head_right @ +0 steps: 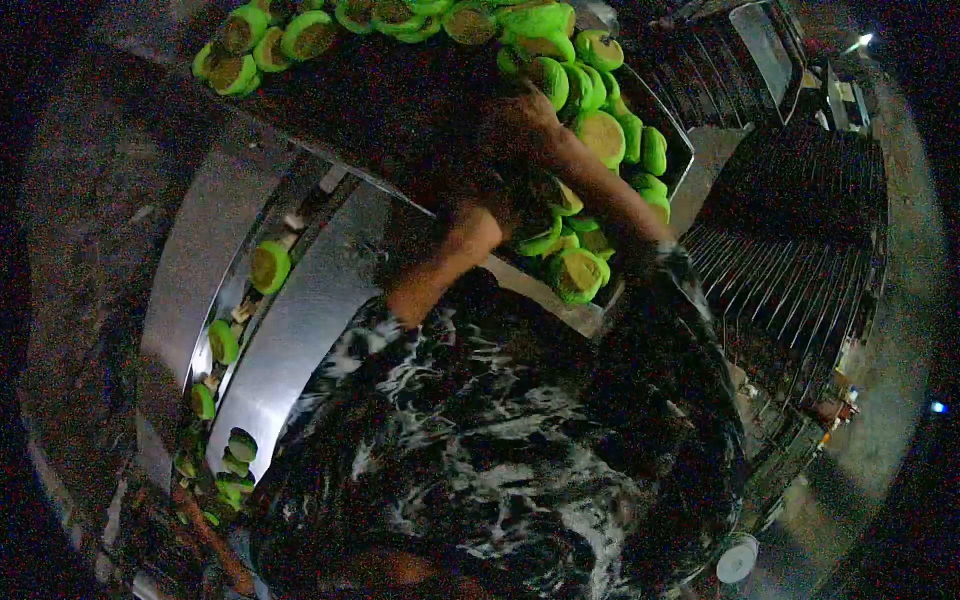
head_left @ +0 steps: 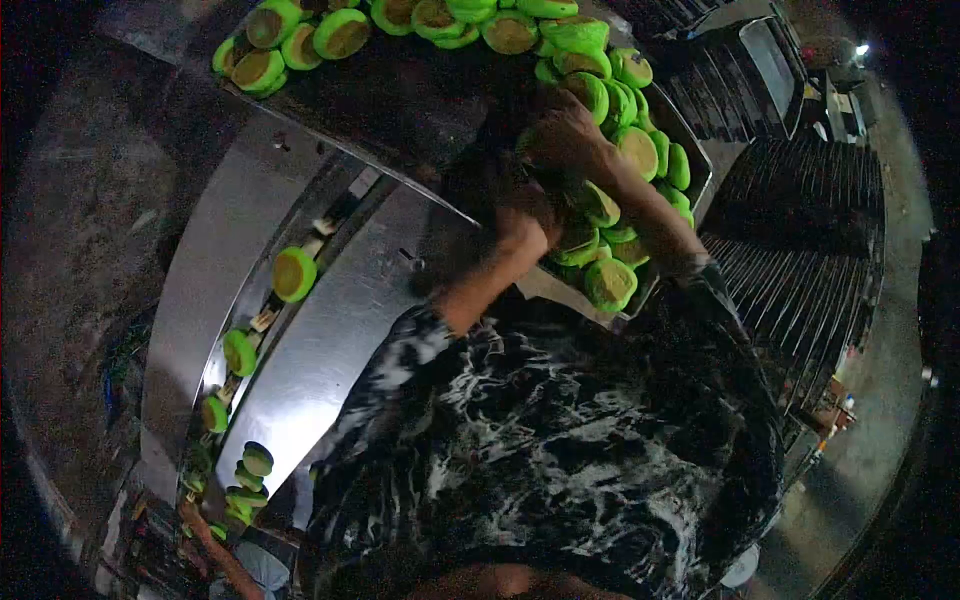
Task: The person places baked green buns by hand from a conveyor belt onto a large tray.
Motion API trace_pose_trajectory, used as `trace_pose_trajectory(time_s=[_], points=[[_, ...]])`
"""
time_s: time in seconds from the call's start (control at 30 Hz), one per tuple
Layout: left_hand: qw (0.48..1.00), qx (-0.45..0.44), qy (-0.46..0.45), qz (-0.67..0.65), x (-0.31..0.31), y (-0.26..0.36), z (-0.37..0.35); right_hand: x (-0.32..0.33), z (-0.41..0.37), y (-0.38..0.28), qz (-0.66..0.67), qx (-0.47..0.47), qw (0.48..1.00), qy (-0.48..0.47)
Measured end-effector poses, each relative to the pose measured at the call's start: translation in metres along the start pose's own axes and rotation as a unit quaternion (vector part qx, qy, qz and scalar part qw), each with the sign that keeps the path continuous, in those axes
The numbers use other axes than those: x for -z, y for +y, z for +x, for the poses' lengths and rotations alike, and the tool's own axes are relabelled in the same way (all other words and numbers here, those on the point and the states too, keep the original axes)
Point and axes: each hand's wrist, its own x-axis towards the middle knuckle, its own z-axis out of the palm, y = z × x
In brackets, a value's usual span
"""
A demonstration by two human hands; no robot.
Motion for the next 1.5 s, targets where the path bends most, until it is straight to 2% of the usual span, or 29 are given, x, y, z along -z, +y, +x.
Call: trace_pose_trajectory(time_s=[0.07,0.1,0.17,0.2,0.23,0.33,0.37,0.4,0.43,0.47,0.53,0.63,0.7,0.73,0.8,0.87,0.93,1.03,1.1,1.17,1.2,1.23,1.3,1.33,1.37,1.4,1.43,1.47,1.5], points=[[0.994,-0.012,0.103,0.022,-0.045,0.009,0.030,-0.068,-0.021,0.035,0.219,0.097,0.971,0.008],[0.980,-0.030,0.199,-0.001,-0.059,0.009,0.036,-0.040,-0.008,0.029,0.219,0.103,0.970,0.009],[0.958,-0.036,0.283,-0.024,-0.076,0.004,0.028,0.053,0.020,-0.011,0.265,-0.139,0.917,-0.263],[0.943,-0.100,0.275,-0.156,-0.077,-0.003,0.020,0.052,0.023,-0.015,0.350,-0.104,0.923,-0.124],[0.909,-0.160,0.264,-0.281,-0.070,-0.011,0.007,0.062,0.035,-0.026,0.357,-0.093,0.922,-0.120],[0.821,-0.086,0.328,-0.460,-0.022,-0.037,-0.063,0.104,0.066,-0.057,0.526,-0.109,0.843,-0.014],[0.691,-0.129,0.413,-0.579,-0.035,-0.072,-0.083,0.110,0.078,-0.077,0.569,-0.105,0.816,0.005],[0.778,0.118,0.504,-0.357,-0.031,-0.098,-0.118,0.118,0.090,-0.105,0.611,-0.104,0.785,0.019],[0.734,0.127,0.625,-0.233,-0.055,-0.142,-0.135,0.122,0.100,-0.134,0.576,-0.045,0.810,0.095],[0.747,0.214,0.594,-0.210,-0.060,-0.176,-0.161,0.126,0.105,-0.164,0.531,-0.029,0.839,0.117],[0.877,0.316,0.336,0.138,-0.117,-0.241,-0.192,0.099,0.115,-0.217,0.339,0.078,0.931,0.110],[0.868,0.365,0.321,0.102,-0.125,-0.249,-0.210,0.068,0.105,-0.237,0.220,0.155,0.952,0.144],[0.858,0.328,0.396,0.018,-0.101,-0.251,-0.191,0.082,0.098,-0.207,0.369,0.154,0.912,-0.092],[0.834,0.297,0.460,-0.073,-0.079,-0.242,-0.179,0.083,0.102,-0.180,0.462,0.060,0.881,-0.082],[0.827,0.256,0.469,-0.174,-0.008,-0.212,-0.116,0.094,0.110,-0.111,0.299,-0.093,0.948,0.062],[0.808,0.075,0.558,-0.174,0.052,-0.196,-0.031,0.067,0.120,-0.044,0.171,-0.239,0.944,0.149],[0.831,-0.009,0.555,-0.038,0.100,-0.184,0.048,0.022,0.113,0.014,0.023,-0.171,0.982,0.074],[0.888,0.017,0.460,0.022,0.112,-0.182,0.133,-0.084,0.120,0.061,-0.017,-0.211,0.971,0.113],[0.847,0.015,0.521,0.102,0.110,-0.191,0.146,-0.002,0.124,0.026,0.047,-0.211,0.968,0.131],[0.870,-0.032,0.492,-0.034,0.104,-0.199,0.121,0.023,0.125,0.020,-0.036,-0.214,0.976,-0.004],[0.872,-0.052,0.463,-0.152,0.106,-0.195,0.087,0.008,0.120,0.029,-0.032,-0.146,0.989,0.017],[0.835,0.020,0.475,-0.277,0.090,-0.195,0.055,-0.010,0.116,0.033,-0.028,-0.082,0.995,0.040],[0.719,0.161,0.507,-0.447,0.069,-0.183,-0.051,0.057,0.105,-0.010,0.098,-0.120,0.988,0.005],[0.627,0.148,0.609,-0.463,0.010,-0.223,-0.063,0.078,0.097,-0.029,0.251,-0.146,0.957,-0.023],[0.569,0.184,0.539,-0.593,-0.004,-0.226,-0.114,0.091,0.091,-0.047,0.394,-0.173,0.902,-0.046],[0.771,0.268,0.509,-0.274,-0.083,-0.292,-0.145,0.098,0.088,-0.072,0.400,-0.106,0.909,0.050],[0.849,0.323,0.418,0.014,-0.188,-0.371,-0.160,0.104,0.089,-0.100,0.397,-0.041,0.905,0.145],[0.809,0.397,0.348,-0.257,-0.141,-0.333,-0.201,0.105,0.092,-0.129,0.421,0.012,0.895,0.146],[0.792,0.438,0.347,-0.248,-0.144,-0.333,-0.215,0.100,0.098,-0.162,0.472,0.002,0.873,0.123]])
